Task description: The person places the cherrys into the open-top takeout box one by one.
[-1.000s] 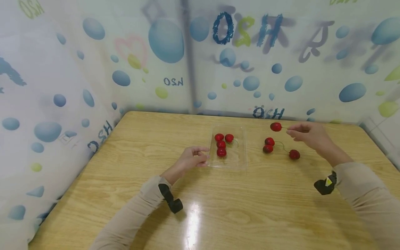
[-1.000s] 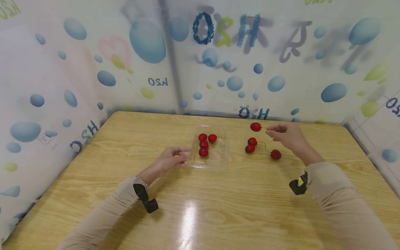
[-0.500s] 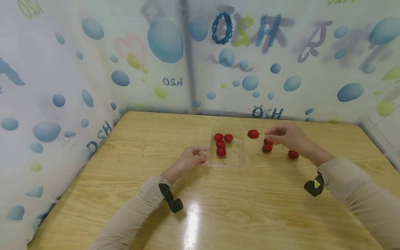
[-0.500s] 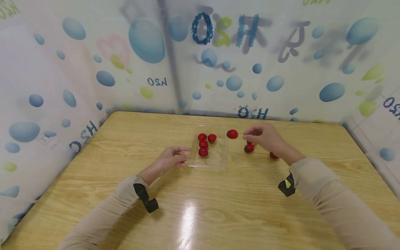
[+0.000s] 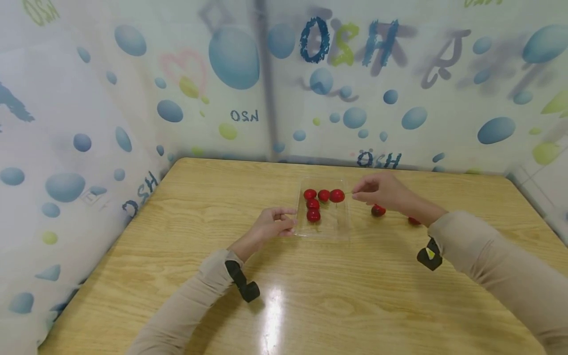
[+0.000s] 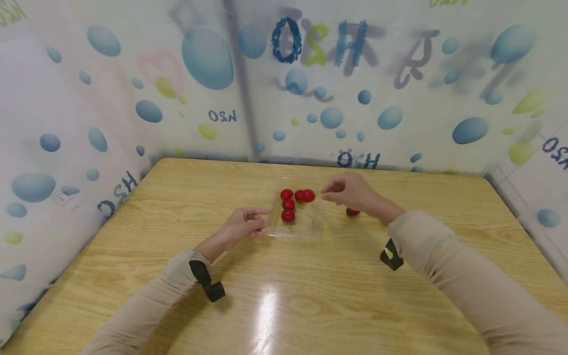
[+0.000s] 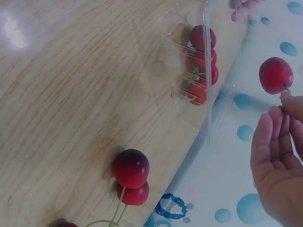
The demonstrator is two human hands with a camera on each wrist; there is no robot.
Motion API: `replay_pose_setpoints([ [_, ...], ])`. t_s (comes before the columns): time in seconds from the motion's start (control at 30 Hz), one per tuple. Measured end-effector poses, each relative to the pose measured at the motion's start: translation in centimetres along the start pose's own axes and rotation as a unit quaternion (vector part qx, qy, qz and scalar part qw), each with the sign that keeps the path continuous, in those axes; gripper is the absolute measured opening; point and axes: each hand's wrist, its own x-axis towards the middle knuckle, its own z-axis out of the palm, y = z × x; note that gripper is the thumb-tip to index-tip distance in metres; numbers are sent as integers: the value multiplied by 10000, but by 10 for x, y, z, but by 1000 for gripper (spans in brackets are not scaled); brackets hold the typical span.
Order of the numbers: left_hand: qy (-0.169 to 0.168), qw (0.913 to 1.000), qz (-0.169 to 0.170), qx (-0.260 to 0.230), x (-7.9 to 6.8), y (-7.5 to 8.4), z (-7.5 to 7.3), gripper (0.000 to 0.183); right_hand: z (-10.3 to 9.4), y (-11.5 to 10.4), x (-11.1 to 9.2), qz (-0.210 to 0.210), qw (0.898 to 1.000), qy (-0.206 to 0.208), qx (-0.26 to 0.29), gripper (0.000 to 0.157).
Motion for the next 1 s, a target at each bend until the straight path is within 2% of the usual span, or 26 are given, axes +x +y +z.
replay_pose_setpoints([
  [0.2, 30, 10000, 16, -13, -1, 0, 0, 37, 10, -2, 11, -362, 9990, -242, -80, 14],
  [0.43, -32, 9999, 131, -4, -1, 0, -1, 38, 20, 3, 22, -381, 9975, -469, -368, 7],
  [0.63, -36, 10000, 71, 10, 0, 0, 0, 38, 28, 2, 26, -423, 9953, -628, -597, 4],
  [1.0, -23, 10000, 75, 31, -1, 0, 0, 37, 30, -5, 46, -213, 9970, -370, -639, 9],
])
